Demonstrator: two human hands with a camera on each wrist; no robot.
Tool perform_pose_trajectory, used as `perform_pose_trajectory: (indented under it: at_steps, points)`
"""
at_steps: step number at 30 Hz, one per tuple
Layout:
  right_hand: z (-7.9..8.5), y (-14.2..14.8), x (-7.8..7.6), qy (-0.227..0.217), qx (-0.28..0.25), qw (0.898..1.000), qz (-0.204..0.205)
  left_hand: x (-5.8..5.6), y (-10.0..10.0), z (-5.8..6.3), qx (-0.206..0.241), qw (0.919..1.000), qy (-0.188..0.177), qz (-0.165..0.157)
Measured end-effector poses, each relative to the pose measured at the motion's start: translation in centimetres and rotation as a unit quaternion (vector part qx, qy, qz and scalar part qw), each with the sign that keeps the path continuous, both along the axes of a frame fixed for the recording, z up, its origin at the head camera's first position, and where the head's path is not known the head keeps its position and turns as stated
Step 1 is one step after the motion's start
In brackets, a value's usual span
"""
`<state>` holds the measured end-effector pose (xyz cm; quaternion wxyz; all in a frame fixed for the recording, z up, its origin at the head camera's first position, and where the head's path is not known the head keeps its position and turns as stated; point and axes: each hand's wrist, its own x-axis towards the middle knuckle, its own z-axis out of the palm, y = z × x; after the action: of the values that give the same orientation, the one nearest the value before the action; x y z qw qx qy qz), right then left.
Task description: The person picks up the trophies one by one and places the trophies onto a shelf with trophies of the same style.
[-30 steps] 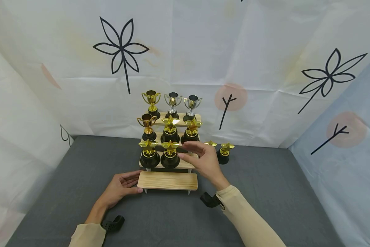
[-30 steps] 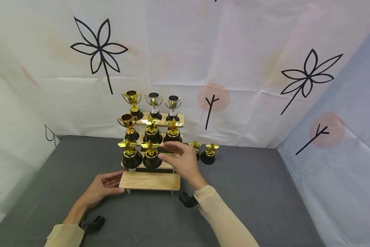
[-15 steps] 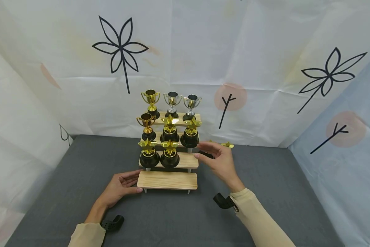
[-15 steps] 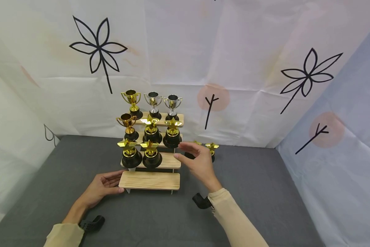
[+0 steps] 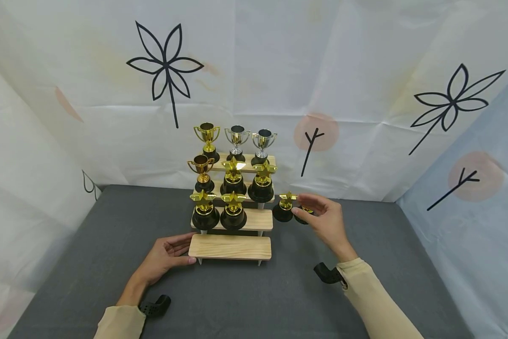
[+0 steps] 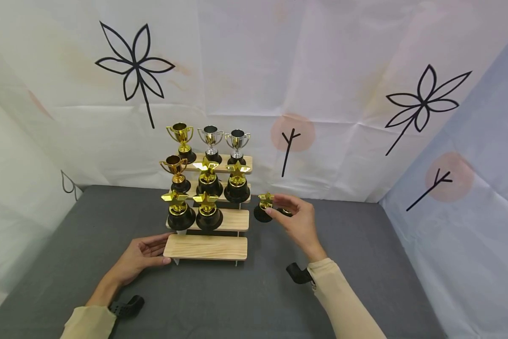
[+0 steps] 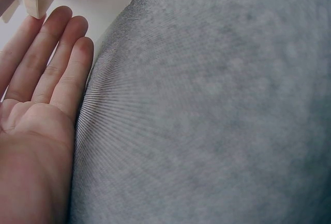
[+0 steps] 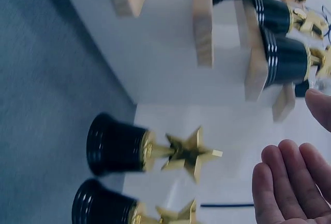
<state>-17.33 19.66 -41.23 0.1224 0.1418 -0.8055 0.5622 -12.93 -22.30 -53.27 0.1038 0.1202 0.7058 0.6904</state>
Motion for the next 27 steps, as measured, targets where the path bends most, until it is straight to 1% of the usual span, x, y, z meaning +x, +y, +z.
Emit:
perform_pose_trajectory:
  at_steps: [5,9,13,16,20,22,25,27]
  points:
    - [-0.2,1.4,-0.3,0.003,0.01,1.0,-0.017,0.0,0.0,0.1,0.0,1.0,-0.002,0.0]
    - [-0.4,2.4,-0.4,-0.003,0.01,1.0,-0.029,0.0,0.1,0.1,-0.001,1.0,-0.001,0.0]
    - [-0.3,3.0,-0.5,-0.012,0.027,0.998,-0.048,0.0,0.1,0.1,-0.001,1.0,0.002,-0.001]
    - [0.3,3.1,-0.2,-0.015,0.038,0.997,-0.062,0.1,0.0,0.1,0.002,1.0,0.004,-0.003]
    - [1.7,3.0,0.6,-0.011,0.052,0.996,-0.074,0.1,0.0,0.2,0.003,1.0,0.004,-0.005]
    - [2.1,3.1,0.8,-0.009,0.06,0.995,-0.078,0.1,0.1,0.2,0.003,1.0,0.003,-0.005]
    - [1.9,3.6,0.5,-0.003,0.067,0.994,-0.083,0.1,0.1,0.2,0.002,1.0,0.002,-0.004]
    - [1.1,4.3,-0.1,-0.001,0.065,0.994,-0.087,0.1,0.1,0.3,0.002,1.0,0.001,-0.004]
